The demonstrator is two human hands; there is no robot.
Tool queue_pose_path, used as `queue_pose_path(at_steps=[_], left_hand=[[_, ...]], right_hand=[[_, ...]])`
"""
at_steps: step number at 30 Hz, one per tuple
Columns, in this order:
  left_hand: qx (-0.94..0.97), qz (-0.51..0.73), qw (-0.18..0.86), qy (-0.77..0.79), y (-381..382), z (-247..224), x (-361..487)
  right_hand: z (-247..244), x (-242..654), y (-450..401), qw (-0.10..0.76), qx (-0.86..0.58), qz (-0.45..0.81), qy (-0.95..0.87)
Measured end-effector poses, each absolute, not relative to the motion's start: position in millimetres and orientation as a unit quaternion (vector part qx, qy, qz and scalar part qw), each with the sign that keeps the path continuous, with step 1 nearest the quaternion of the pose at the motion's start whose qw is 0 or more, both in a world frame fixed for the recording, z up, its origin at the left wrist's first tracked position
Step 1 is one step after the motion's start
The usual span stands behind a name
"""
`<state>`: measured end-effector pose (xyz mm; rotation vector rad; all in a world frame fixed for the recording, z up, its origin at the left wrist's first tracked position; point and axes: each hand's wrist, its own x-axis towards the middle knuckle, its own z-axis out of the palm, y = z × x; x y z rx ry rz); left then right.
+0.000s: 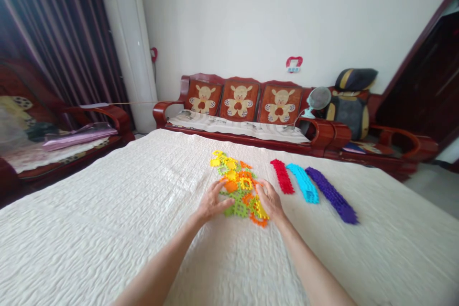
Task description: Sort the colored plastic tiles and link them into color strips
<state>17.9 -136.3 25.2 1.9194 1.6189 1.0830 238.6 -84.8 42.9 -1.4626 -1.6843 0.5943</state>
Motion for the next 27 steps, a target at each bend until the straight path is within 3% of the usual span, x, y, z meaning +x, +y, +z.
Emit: queue_pose_path(at_steps=[7,14,21,27], left_hand=[[0.746,0.227,0.116,0.615,-159,17,44],[0.75,0.229,0.07,0.617,-153,12,43],[0.755,0.228,0.05,0.612,-154,15,45],[0.757,0.228,0.033,0.612,-150,8,44]], right_hand=[[19,238,-133,0.444,-0.512,0.263,-0.687],[20,234,-139,0.465,-0.423,0.251,-0.736],[11,233,-140,0.384,-0.363,0.159,-0.834],[4,230,-139,0.377,-0.376,0.12,-0.838]])
